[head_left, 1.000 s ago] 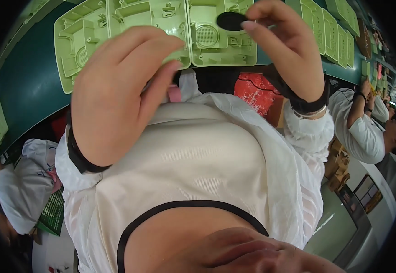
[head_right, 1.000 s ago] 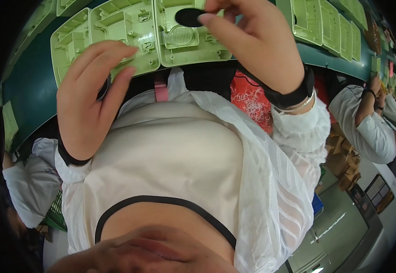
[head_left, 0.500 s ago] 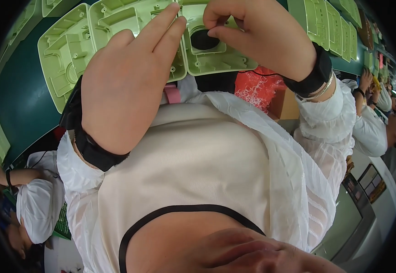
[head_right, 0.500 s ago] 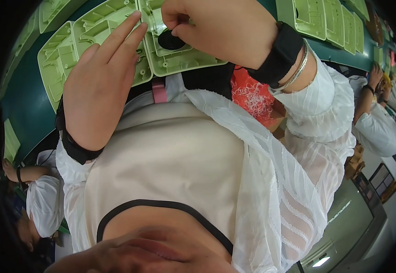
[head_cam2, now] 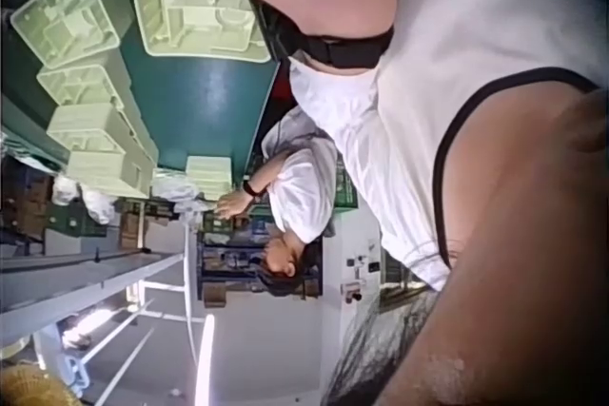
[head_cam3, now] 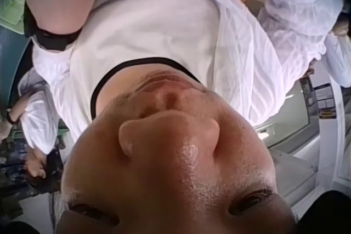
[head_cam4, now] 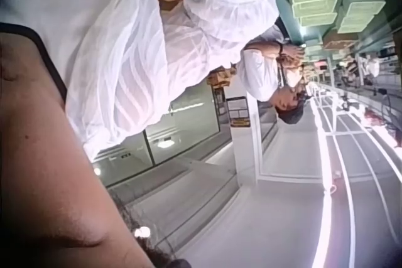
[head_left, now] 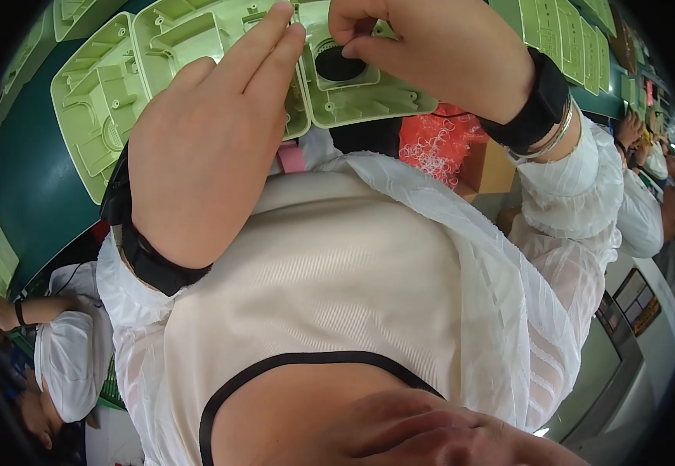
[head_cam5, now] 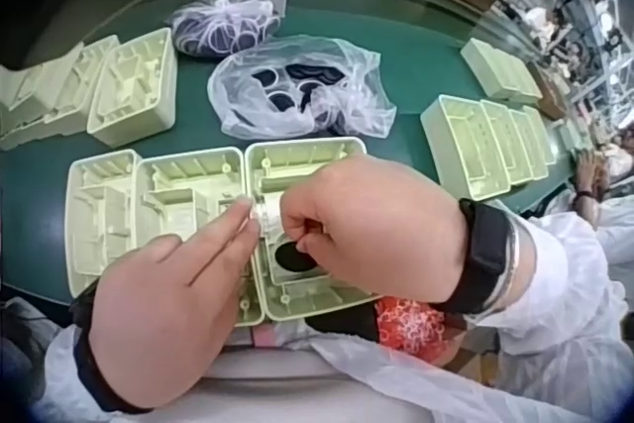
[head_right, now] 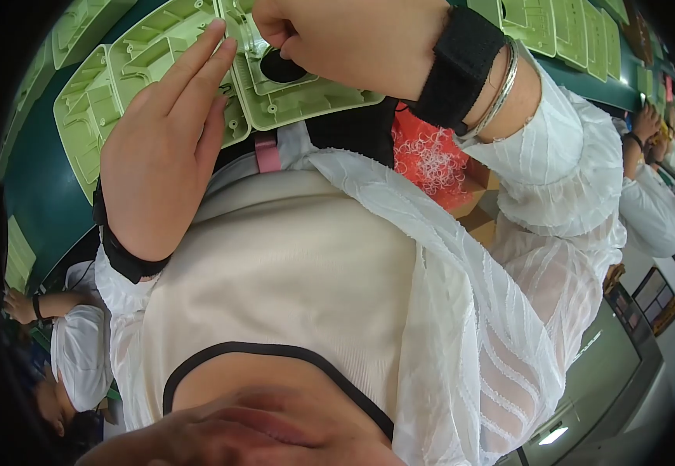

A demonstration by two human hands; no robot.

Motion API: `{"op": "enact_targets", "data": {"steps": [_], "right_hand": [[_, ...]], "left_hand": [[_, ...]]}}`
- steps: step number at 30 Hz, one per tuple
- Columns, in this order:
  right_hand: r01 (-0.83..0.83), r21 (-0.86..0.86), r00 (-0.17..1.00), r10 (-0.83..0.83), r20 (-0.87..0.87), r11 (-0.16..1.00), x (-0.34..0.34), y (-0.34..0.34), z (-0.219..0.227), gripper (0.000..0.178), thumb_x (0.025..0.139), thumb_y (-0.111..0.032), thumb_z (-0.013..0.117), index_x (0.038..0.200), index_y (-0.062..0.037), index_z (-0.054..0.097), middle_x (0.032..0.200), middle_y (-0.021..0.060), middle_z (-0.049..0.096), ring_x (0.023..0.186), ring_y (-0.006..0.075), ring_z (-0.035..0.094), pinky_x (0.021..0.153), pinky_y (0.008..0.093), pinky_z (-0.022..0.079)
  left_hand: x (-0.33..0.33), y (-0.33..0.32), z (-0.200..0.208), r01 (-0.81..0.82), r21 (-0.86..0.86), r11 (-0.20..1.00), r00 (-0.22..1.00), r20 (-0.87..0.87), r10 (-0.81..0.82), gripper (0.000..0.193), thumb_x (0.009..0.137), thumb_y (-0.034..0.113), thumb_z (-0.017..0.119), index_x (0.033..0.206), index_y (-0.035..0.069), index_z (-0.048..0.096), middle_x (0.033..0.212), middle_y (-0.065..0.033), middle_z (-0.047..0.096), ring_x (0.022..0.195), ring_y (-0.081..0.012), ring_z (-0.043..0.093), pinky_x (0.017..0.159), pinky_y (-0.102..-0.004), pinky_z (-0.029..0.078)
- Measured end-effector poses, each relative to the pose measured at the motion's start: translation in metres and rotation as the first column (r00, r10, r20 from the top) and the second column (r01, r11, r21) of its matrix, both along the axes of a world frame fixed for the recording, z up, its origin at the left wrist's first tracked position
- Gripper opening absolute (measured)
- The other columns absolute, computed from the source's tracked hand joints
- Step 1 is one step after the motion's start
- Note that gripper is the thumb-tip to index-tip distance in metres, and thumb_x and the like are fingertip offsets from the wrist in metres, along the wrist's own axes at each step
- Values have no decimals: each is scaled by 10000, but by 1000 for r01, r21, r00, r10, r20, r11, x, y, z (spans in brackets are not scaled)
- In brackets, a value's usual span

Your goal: The person picks up a speaker, peels off its adhesive backing by hand, and presses it into a plastic housing, repeating the process for multiple units.

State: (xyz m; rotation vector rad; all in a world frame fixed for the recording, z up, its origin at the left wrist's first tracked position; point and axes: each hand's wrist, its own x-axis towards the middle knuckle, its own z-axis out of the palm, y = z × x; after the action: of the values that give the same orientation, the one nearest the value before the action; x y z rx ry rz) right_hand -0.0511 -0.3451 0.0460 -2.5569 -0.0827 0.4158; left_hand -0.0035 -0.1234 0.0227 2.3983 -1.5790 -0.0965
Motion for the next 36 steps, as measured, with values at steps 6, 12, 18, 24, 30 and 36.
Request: {"op": "enact_targets", "data": {"steps": [6,12,18,24,30,36], "right_hand": [[5,-50,1000,-5,5,999,0,5,-4,43,841,-88,645,825,-50,656,762,177,667,765,410,656,654,484,518],[-26,-181,993,5,-116,983,8,18,2,74,856,-104,641,829,-55,689,768,163,690,758,382,687,684,478,553],[-118,-290,992,97,-84,950,2,26,-7,65,833,-103,650,812,-67,700,833,129,680,834,338,691,712,430,572],[-71,-303,994,91,54,950,-6,25,-10,55,805,-110,653,826,-93,701,923,86,617,944,277,649,738,382,573],[-97,-446,948,219,230,890,-24,26,-19,65,813,-129,643,847,-97,688,953,64,609,910,240,625,716,363,549],[45,-397,901,134,413,917,-30,32,-4,89,829,-115,660,881,-66,712,939,88,661,825,227,636,665,358,507]], "left_hand": [[0,-1,-6,-23,-7,1000,999,36,24,490,925,65,666,1404,154,620,1472,58,597,945,-224,682,777,-346,572],[11,5,-6,11,-41,999,1000,-9,-11,507,912,48,671,1404,157,621,1464,55,604,931,-227,690,773,-341,574],[15,9,-13,3,-25,1000,1000,-12,-4,514,905,37,667,1403,158,622,1459,54,609,905,-240,697,763,-339,576],[15,2,-10,-4,-10,1000,1000,9,4,520,898,29,666,1401,156,625,1455,55,612,892,-239,695,759,-339,576],[8,-1,-2,-17,25,1000,999,33,16,529,886,16,668,1396,150,628,1452,56,614,874,-225,686,754,-330,574],[8,6,-3,31,-81,996,999,15,-30,550,864,5,670,1395,141,627,1457,54,606,878,-212,677,753,-326,570]]}}
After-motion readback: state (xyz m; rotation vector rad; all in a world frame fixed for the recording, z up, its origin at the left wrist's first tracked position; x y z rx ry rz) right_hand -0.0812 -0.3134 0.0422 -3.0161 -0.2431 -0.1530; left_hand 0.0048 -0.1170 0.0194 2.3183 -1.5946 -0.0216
